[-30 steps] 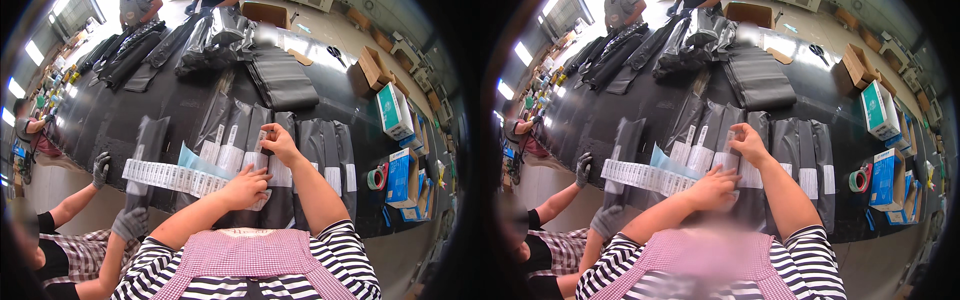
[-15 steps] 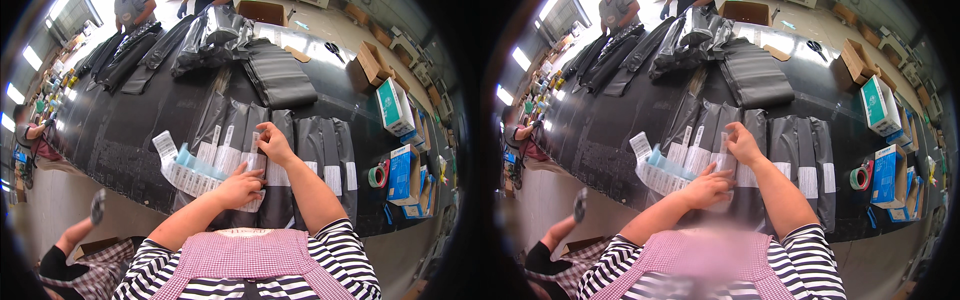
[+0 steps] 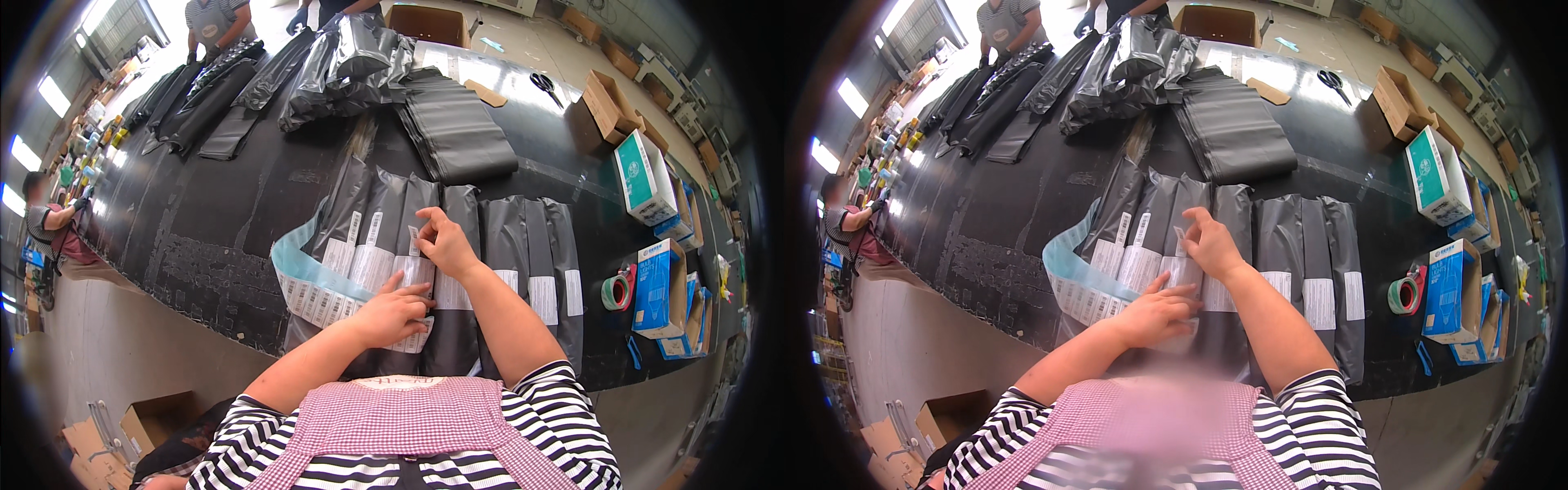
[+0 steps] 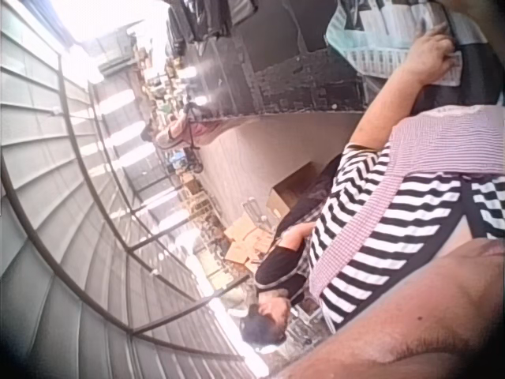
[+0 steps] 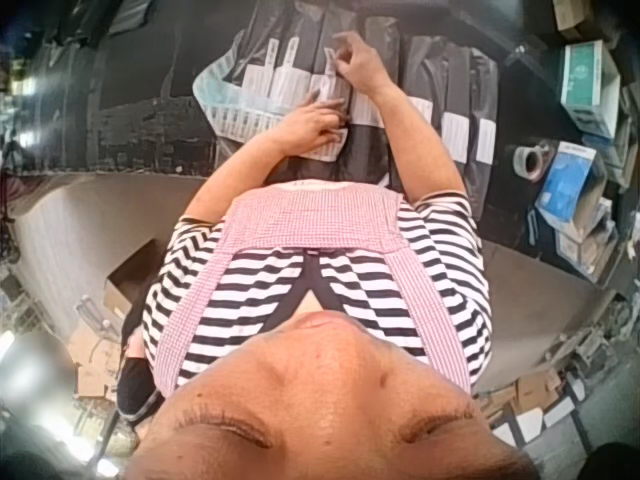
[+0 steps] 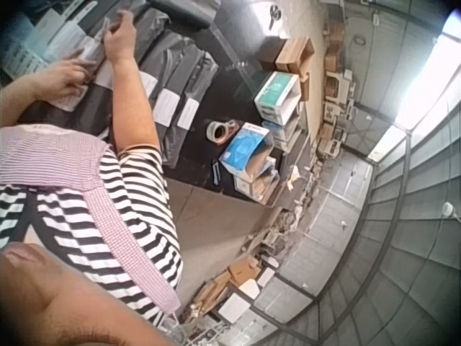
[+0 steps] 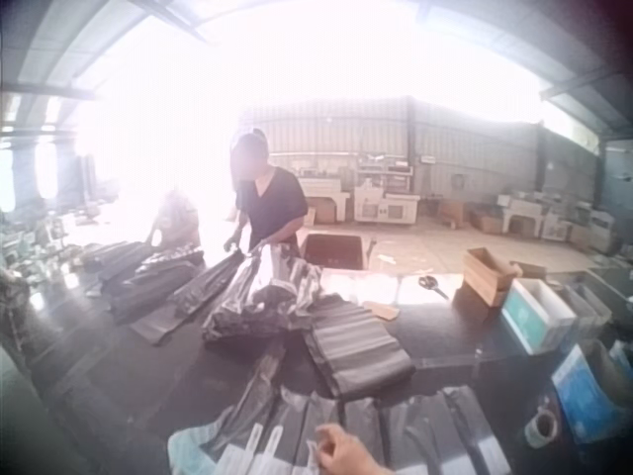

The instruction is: The person applies adhesive labels from a roll onto long black packages on a table and then wraps a blue protective material around one of the packages.

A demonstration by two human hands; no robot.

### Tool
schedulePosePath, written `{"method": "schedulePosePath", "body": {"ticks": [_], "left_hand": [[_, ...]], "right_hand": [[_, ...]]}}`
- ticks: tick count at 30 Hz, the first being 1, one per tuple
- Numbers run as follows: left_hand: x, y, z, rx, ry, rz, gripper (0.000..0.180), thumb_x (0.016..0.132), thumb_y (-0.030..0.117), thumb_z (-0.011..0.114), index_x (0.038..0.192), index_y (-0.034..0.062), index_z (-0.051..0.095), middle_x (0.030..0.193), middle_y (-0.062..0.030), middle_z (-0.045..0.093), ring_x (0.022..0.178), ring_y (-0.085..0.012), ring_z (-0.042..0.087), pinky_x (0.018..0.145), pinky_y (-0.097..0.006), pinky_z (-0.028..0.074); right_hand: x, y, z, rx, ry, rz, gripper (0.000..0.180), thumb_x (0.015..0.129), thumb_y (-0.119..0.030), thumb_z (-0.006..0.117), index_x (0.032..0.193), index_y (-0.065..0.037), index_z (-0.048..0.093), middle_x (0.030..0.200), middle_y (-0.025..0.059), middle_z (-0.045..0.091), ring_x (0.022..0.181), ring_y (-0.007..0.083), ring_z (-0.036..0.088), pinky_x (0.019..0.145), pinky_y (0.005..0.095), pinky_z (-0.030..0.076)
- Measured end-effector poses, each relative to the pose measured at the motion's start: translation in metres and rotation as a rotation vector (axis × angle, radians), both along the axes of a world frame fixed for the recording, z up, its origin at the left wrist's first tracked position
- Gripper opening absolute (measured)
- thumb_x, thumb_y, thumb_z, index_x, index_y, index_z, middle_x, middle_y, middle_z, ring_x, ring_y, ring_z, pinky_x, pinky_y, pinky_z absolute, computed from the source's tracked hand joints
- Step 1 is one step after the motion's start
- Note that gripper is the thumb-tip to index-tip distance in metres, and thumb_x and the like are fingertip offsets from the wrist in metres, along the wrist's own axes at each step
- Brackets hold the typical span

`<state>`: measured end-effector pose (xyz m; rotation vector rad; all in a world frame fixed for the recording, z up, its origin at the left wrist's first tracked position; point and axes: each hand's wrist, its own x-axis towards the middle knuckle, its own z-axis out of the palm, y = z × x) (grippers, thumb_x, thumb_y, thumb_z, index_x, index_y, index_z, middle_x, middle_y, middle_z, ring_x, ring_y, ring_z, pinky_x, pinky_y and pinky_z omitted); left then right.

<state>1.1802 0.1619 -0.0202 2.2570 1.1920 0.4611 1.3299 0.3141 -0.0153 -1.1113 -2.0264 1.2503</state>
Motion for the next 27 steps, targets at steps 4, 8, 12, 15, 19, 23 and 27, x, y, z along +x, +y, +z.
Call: {"method": "schedulePosePath", "body": {"ticks": [4, 8, 12, 15, 19, 23, 27], "left_hand": [[0.000, -0.001, 0.002, -0.011, -0.004, 0.006, 0.022, 0.092, 0.030, 0.068, 0.098, 0.0092, 0.064, 0.131, -0.0019, 0.066, 0.145, -0.0241, 0.040, 0.123, -0.059, 0.013], [0.002, 0.000, 0.003, -0.022, 0.024, -0.005, 0.023, 0.092, 0.030, 0.068, 0.099, 0.0088, 0.065, 0.131, -0.0022, 0.066, 0.146, -0.0244, 0.039, 0.123, -0.059, 0.013], [0.004, 0.000, 0.001, -0.025, 0.044, -0.014, 0.024, 0.092, 0.030, 0.068, 0.101, 0.0081, 0.066, 0.131, -0.0023, 0.066, 0.146, -0.0245, 0.038, 0.123, -0.059, 0.013], [0.002, 0.000, -0.013, 0.003, 0.044, -0.020, 0.025, 0.089, 0.029, 0.070, 0.103, 0.0082, 0.067, 0.129, -0.0033, 0.066, 0.144, -0.0261, 0.040, 0.122, -0.062, 0.015], [0.007, 0.003, 0.015, -0.058, 0.205, -0.119, 0.031, 0.085, 0.029, 0.072, 0.108, 0.0090, 0.069, 0.126, -0.0088, 0.066, 0.143, -0.0276, 0.041, 0.120, -0.063, 0.016], [0.004, 0.008, -0.013, -0.086, -0.034, -0.072, 0.038, 0.089, 0.028, 0.068, 0.121, 0.0073, 0.066, 0.132, -0.0143, 0.062, 0.146, -0.0278, 0.036, 0.122, -0.061, 0.009], [-0.003, 0.000, -0.007, -0.106, -0.033, -0.062, 0.036, 0.091, 0.027, 0.066, 0.121, 0.0065, 0.065, 0.134, -0.0151, 0.060, 0.148, -0.0285, 0.034, 0.123, -0.060, 0.008]], "right_hand": [[0.002, -0.001, -0.002, 0.047, -0.028, 0.054, 0.061, 0.073, -0.003, 0.084, 0.127, -0.004, 0.055, 0.084, 0.0047, 0.063, 0.078, 0.0157, 0.062, 0.075, 0.0309, 0.052], [0.003, 0.004, -0.010, 0.316, -0.023, 0.035, 0.072, 0.064, -0.007, 0.091, 0.127, -0.005, 0.055, 0.085, 0.0048, 0.059, 0.080, 0.0178, 0.059, 0.075, 0.0342, 0.053], [-0.005, 0.017, -0.019, 0.210, -0.050, -0.210, 0.064, 0.065, -0.012, 0.090, 0.119, -0.005, 0.057, 0.090, 0.0087, 0.060, 0.085, 0.0258, 0.060, 0.077, 0.0391, 0.052], [-0.029, 0.029, -0.022, 0.150, -0.115, -0.323, 0.048, 0.072, -0.017, 0.085, 0.109, -0.005, 0.057, 0.101, 0.0159, 0.066, 0.095, 0.0365, 0.064, 0.084, 0.0448, 0.051], [-0.029, 0.038, -0.034, 0.298, -0.112, -0.350, 0.036, 0.073, -0.022, 0.082, 0.093, -0.003, 0.058, 0.086, 0.0176, 0.065, 0.084, 0.0384, 0.064, 0.075, 0.0453, 0.050], [-0.018, 0.040, -0.059, 0.358, -0.097, -0.422, 0.037, 0.072, -0.018, 0.084, 0.094, -0.002, 0.060, 0.085, 0.0146, 0.064, 0.082, 0.0365, 0.063, 0.074, 0.0451, 0.050], [-0.020, 0.007, -0.028, 0.279, -0.136, -0.232, 0.059, 0.070, -0.021, 0.086, 0.117, -0.003, 0.055, 0.114, 0.0179, 0.056, 0.108, 0.0380, 0.057, 0.094, 0.0449, 0.047]]}}
